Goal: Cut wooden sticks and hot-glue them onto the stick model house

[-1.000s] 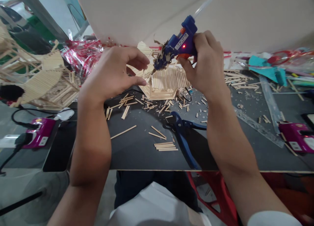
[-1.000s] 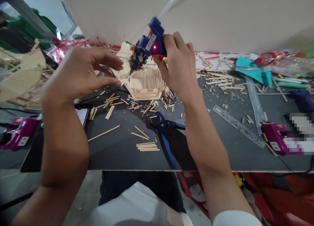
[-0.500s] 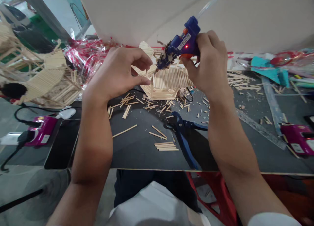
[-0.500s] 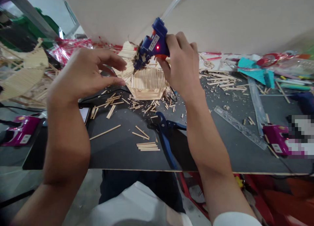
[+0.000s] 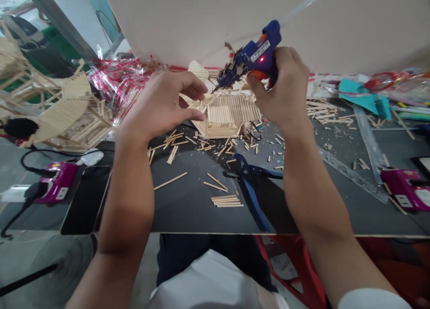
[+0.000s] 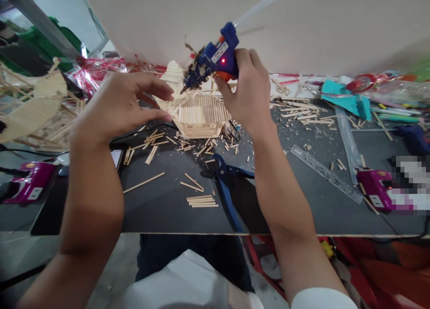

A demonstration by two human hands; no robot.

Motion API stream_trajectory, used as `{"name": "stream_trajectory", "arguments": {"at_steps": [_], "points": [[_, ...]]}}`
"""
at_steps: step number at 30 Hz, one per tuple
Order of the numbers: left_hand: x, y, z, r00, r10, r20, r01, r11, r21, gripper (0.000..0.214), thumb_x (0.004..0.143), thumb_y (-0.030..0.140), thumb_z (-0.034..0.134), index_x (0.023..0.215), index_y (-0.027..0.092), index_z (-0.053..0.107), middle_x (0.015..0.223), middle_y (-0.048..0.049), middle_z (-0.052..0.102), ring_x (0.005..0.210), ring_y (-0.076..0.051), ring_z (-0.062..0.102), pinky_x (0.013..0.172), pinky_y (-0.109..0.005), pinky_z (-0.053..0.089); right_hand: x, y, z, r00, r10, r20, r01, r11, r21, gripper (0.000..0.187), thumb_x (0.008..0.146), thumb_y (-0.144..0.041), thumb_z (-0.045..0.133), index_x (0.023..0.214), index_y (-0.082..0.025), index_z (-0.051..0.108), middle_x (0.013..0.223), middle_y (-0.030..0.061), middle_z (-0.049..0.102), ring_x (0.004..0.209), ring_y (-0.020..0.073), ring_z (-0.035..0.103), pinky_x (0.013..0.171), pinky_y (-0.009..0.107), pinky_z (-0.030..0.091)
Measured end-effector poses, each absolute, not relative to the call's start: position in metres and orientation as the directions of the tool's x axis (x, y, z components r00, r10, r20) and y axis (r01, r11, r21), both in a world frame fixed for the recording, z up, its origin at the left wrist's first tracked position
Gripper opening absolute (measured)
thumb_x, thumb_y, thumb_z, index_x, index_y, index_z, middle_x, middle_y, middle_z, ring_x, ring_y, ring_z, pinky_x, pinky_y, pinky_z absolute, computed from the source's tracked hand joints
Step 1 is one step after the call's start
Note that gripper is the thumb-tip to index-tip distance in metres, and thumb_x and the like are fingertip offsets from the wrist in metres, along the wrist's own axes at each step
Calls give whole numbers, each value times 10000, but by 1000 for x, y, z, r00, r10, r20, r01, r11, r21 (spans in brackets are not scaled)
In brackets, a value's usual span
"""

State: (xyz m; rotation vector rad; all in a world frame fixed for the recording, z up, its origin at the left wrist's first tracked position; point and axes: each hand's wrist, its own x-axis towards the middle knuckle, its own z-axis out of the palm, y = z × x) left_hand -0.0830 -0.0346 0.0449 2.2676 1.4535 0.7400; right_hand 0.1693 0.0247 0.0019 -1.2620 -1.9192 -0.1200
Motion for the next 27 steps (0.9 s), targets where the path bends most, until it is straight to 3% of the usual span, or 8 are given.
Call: {"name": "stream_trajectory", "arguments": {"at_steps": [7, 11, 16, 27], "points": [[-75, -32, 38, 329, 915, 232, 702, -401, 588, 469, 720, 332, 825, 1147, 240, 654, 1111, -48, 744, 1028, -247, 710, 827, -345, 551, 180, 31, 3, -106, 765, 635, 817, 431, -383, 226, 820, -261, 644, 847, -302, 423, 973, 66, 618, 864, 246, 534, 771, 407, 427], [-70, -31, 33, 321, 922, 218, 731, -387, 561, 469, 735, 322, 806, 1163, 239, 634, 1088, -31, 745, 1059, -257, 706, 861, -343, 544, 191, 33, 4, -36, 777, 628, 829, 374, -415, 187, 816, -254, 638, 837, -298, 458, 854, 46, 605, 743, 217, 495, 736, 379, 410], [-66, -32, 33, 304, 932, 197, 752, -362, 551, 481, 756, 300, 797, 1196, 241, 613, 1086, -20, 741, 1082, -261, 695, 932, -357, 521, 209, 39, 4, 31, 755, 655, 818, 358, -451, 195, 774, -223, 657, 837, -271, 479, 847, 48, 611, 755, 218, 533, 732, 369, 398], [-68, -29, 28, 294, 941, 167, 751, -335, 569, 377, 733, 327, 800, 1082, 269, 669, 1066, 0, 756, 1101, -247, 693, 968, -330, 514, 216, 41, 4, 37, 750, 660, 842, 332, -425, 202, 766, -245, 670, 809, -271, 474, 808, 23, 628, 725, 203, 556, 696, 349, 412]]}}
